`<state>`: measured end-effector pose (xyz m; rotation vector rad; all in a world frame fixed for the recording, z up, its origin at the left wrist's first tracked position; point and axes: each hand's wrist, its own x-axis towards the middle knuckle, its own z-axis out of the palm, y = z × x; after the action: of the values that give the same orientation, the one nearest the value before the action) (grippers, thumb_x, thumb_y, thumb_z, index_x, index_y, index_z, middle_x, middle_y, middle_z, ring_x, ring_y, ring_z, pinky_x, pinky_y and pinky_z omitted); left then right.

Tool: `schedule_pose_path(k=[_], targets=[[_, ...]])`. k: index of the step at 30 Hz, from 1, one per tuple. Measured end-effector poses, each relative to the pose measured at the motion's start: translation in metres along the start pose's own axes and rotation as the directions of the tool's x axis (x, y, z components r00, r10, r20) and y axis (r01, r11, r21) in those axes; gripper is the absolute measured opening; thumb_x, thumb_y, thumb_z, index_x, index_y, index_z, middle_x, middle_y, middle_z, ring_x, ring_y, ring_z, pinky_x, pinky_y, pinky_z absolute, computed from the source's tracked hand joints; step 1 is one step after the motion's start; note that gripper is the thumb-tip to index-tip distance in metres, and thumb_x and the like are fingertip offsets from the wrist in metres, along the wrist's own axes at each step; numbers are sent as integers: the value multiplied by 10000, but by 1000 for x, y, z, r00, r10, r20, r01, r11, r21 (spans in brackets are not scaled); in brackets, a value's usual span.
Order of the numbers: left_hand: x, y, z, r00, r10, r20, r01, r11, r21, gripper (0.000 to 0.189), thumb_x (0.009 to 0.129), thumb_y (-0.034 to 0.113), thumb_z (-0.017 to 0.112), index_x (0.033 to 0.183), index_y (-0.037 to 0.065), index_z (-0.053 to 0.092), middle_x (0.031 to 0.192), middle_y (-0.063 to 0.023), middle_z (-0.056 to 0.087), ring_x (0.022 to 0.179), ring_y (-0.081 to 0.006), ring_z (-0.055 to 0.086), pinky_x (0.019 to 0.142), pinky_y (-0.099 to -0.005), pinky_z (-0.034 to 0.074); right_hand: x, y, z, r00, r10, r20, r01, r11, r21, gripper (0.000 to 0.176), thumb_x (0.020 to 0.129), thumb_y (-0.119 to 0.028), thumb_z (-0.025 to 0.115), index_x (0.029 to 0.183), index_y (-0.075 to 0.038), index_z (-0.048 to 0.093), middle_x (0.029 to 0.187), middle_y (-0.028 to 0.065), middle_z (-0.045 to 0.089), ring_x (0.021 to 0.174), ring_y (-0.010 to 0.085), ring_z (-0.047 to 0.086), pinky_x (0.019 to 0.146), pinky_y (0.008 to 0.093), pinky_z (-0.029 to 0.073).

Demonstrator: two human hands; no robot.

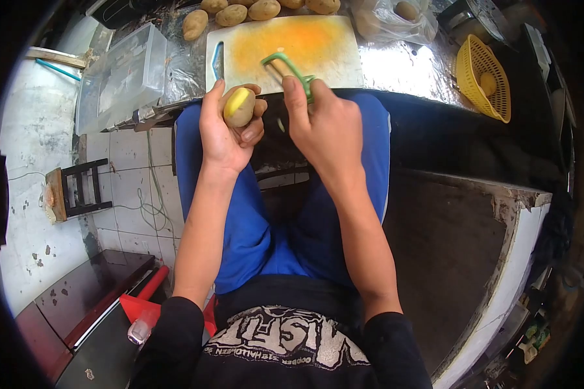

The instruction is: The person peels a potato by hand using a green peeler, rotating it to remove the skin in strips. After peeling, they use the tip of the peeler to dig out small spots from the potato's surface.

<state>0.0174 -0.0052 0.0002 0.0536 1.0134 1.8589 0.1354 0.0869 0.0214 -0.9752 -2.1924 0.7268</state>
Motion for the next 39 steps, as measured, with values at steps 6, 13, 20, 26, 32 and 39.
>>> schedule_pose_path(k=[6,13,20,26,32,39], targets=[[0,-3,-1,999,-44,-24,44,999,10,449,964,448,362,896,57,573,685,-65,581,400,-101,419,342,-212,281,-10,-4,13,989,-117,85,120,992,-36,427,963,-375,522,688,-54,574,544,173,563,496,367,580,438,445,435],[10,-17,-4,977,-20,-214,-1,995,-96,260,960,263,373,875,103,560,778,-37,589,619,-135,560,526,-270,464,-21,-4,32,951,-284,126,306,924,-228,437,949,-438,524,677,-96,548,453,97,538,378,295,559,349,393,434],[-10,-16,5,992,55,-117,-50,998,43,328,922,261,337,950,-1,533,679,-99,537,469,-127,453,379,-239,319,5,3,31,997,-65,33,72,951,-299,406,968,-381,513,752,-54,617,542,172,566,518,378,573,467,451,450],[-6,-10,7,998,-3,-57,3,1000,2,334,924,249,319,932,-12,527,635,-149,527,390,-112,312,358,-229,243,15,8,18,999,5,-41,-10,991,-135,519,929,-468,546,647,-35,585,497,184,551,472,374,582,432,442,450],[-2,-13,6,993,13,-114,-11,1000,16,320,926,250,323,902,10,534,653,-133,546,400,-112,330,370,-241,262,1,-7,4,1000,10,5,-10,1000,0,562,840,-497,661,601,-3,541,462,174,525,433,350,571,411,396,435],[2,-19,16,982,95,-164,-91,995,31,316,952,274,361,940,34,565,705,-72,568,458,-107,418,387,-238,295,-8,-12,15,986,-117,120,98,984,152,428,802,-360,735,771,4,513,560,163,577,499,330,605,459,373,462]])
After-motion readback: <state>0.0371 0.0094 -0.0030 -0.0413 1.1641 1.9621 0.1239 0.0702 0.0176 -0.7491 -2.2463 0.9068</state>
